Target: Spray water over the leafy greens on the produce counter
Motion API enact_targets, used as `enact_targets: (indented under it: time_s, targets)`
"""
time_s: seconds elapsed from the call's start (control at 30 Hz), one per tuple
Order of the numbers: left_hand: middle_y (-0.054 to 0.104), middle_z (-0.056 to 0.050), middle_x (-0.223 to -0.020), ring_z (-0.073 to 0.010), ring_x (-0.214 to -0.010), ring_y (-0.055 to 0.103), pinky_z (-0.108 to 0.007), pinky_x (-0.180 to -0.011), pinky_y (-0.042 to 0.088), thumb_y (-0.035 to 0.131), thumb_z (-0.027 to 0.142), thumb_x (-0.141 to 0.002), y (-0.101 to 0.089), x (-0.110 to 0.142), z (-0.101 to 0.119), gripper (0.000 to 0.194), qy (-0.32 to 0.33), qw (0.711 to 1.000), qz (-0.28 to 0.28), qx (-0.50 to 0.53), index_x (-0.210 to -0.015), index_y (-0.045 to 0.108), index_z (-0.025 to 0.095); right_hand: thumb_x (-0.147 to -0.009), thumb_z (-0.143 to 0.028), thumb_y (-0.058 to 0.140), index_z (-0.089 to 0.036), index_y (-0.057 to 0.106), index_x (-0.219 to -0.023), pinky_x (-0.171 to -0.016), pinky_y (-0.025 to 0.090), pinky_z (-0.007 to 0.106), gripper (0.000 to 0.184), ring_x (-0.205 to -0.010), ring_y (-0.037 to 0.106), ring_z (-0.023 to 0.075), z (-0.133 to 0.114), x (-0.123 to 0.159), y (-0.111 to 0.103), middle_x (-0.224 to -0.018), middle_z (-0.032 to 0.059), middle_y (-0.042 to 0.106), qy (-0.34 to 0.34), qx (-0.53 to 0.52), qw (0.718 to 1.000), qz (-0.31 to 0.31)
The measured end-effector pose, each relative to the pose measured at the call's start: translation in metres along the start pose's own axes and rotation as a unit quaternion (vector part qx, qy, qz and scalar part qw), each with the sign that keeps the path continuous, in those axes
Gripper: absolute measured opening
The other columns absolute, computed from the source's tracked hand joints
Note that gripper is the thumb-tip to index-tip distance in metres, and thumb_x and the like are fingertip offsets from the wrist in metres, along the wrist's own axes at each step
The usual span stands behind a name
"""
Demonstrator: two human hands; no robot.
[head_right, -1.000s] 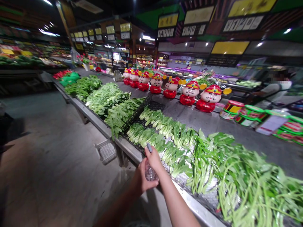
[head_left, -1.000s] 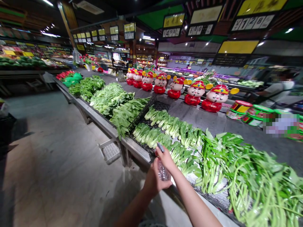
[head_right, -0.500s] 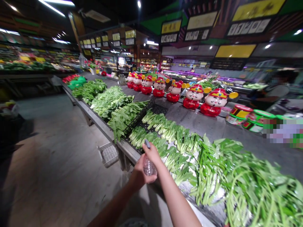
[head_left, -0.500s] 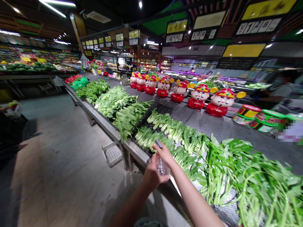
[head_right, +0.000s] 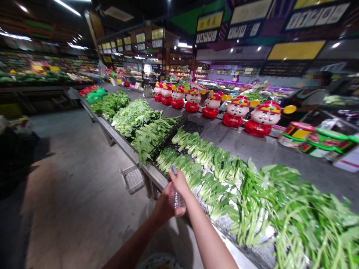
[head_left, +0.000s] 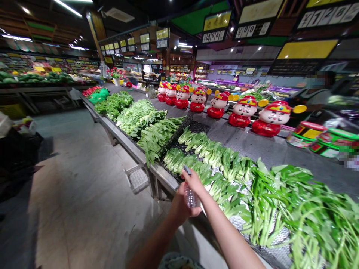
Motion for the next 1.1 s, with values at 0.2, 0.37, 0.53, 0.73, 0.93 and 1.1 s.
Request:
enact_targets:
  time_s: [0.2, 0.37, 0.53, 0.73, 0.93, 1.1]
  targets:
    - [0.059, -0.007, -0.108, -0.0243, -0.094, 0.058, -0.037, -0.082, 0.048, 0.079, 0.018, -0.045, -0.002, 0.005, 0.002, 0.084, -0.005, 1.0, 0.024, 0.0, -0.119, 0.04, 0.021, -0.08, -0.052, 0.048, -0.018, 0.058, -0.077, -0.065, 0.045, 0.031, 0.036, -0.069, 0.06, 0.0198, -0.004, 0.004, 0.002, -0.073, 0.0058, 0.066, 0.007, -0.019, 1.0, -0.018]
    - [0.06, -0.006, -0.11, -0.0243, -0.093, 0.059, -0.035, -0.08, 0.05, 0.075, 0.017, -0.047, 0.004, 0.013, 0.001, 0.087, -0.015, 0.999, 0.014, 0.031, -0.124, 0.036, 0.021, -0.082, -0.053, 0.044, -0.018, 0.058, -0.067, -0.059, 0.044, 0.03, 0.04, -0.058, 0.056, 0.018, 0.0, 0.01, 0.009, -0.06, 0.0037, 0.062, 0.006, -0.005, 0.999, -0.044]
    - [0.06, -0.007, -0.112, -0.0265, -0.097, 0.059, -0.036, -0.082, 0.05, 0.075, 0.017, -0.046, 0.01, 0.019, -0.004, 0.09, -0.021, 1.0, 0.013, 0.015, -0.127, 0.036, 0.022, -0.081, -0.054, 0.044, -0.019, 0.056, -0.066, -0.057, 0.043, 0.03, 0.04, -0.055, 0.056, 0.0175, 0.012, 0.017, 0.01, -0.057, 0.0034, 0.061, 0.028, -0.024, 0.998, -0.046]
    - [0.051, -0.011, -0.122, -0.0289, -0.111, 0.051, -0.042, -0.096, 0.043, 0.076, 0.02, -0.046, 0.02, 0.026, -0.003, 0.094, 0.013, 1.0, 0.003, -0.02, -0.128, 0.031, 0.019, -0.078, -0.052, 0.049, -0.016, 0.062, -0.08, -0.07, 0.046, 0.033, 0.038, -0.071, 0.061, 0.0206, 0.015, 0.031, -0.012, -0.075, 0.0061, 0.067, 0.02, -0.031, 0.999, 0.002]
    - [0.055, -0.011, -0.115, -0.0292, -0.105, 0.054, -0.038, -0.094, 0.045, 0.08, 0.025, -0.043, 0.035, 0.032, 0.008, 0.093, 0.034, 0.999, -0.023, -0.03, -0.124, 0.035, 0.017, -0.077, -0.052, 0.052, -0.016, 0.062, -0.086, -0.073, 0.046, 0.033, 0.038, -0.077, 0.06, 0.0221, 0.016, 0.051, -0.038, -0.081, 0.0062, 0.066, 0.043, -0.03, 0.998, 0.026]
    - [0.052, -0.014, -0.119, -0.0317, -0.109, 0.052, -0.042, -0.097, 0.043, 0.076, 0.021, -0.044, 0.053, 0.043, 0.006, 0.096, 0.031, 0.998, -0.045, -0.013, -0.128, 0.03, 0.015, -0.081, -0.054, 0.044, -0.018, 0.058, -0.072, -0.067, 0.044, 0.032, 0.04, -0.067, 0.057, 0.0204, 0.022, 0.067, -0.049, -0.07, 0.0054, 0.063, 0.04, -0.012, 0.999, 0.031]
Point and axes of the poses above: each hand's wrist, its own x-axis away from the middle knuckle, its own y-axis out of the palm, z = x × y, the point moved 7 cm from there along -x, towards the middle knuckle
